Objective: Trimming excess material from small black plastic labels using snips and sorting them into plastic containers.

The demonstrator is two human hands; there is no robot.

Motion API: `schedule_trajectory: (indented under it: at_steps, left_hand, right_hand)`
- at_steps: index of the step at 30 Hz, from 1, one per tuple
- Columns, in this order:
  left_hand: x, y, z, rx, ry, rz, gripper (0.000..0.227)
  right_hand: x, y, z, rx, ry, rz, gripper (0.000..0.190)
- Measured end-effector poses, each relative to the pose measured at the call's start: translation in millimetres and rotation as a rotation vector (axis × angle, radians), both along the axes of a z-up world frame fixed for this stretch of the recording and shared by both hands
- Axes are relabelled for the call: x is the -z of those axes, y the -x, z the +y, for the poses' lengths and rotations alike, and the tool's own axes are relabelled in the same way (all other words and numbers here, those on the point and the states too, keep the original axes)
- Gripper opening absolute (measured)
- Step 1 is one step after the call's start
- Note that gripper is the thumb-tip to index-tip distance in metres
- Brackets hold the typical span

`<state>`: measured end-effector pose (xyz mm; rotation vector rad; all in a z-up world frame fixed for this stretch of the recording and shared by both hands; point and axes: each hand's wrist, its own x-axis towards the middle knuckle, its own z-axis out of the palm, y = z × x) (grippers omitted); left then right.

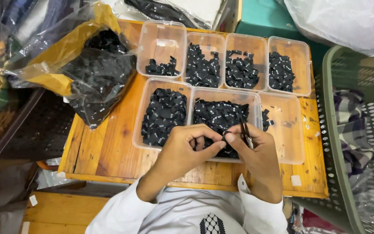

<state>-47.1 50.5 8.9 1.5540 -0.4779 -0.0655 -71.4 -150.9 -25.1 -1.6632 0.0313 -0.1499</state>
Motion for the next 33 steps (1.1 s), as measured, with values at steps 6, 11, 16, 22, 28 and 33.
schedule_trajectory:
  at_steps: [6, 11, 16, 22, 28, 33]
  left_hand:
    - [3.3, 8.5, -3.1, -0.04, 0.004, -0.03, 0.011]
    - [9.2, 14.8, -4.7, -0.105, 0.009, -0.045, 0.007]
    - [16.5, 16.4, -3.0, -0.105, 0.055, 0.02, 0.008]
    - [15.1, 25.5, -3.6, -0.13, 0.108, 0.067, 0.006]
    - [14.0, 25.2, 0.3, -0.161, 0.113, 0.049, 0.006]
    - [13.1, 25.0, 8.3, -0.206, 0.101, 0.031, 0.009]
  right_hand:
    - [-7.2, 0.0, 4.3, -0.021, 0.012, -0.039, 0.008]
    - [-17.3, 0.8, 10.3, -0.034, 0.014, -0.008, 0.01]
    - [-7.6, 2.0, 5.3, -0.037, -0.013, -0.011, 0.009]
    - [-11.6, 1.6, 13.6, -0.096, 0.026, -0.046, 0.007]
    - [-8.5, 3.2, 16.3, -0.101, 0.021, -0.048, 0.007]
    - [-14.1, 3.8, 21.4, -0.1, 0.03, -0.062, 0.007]
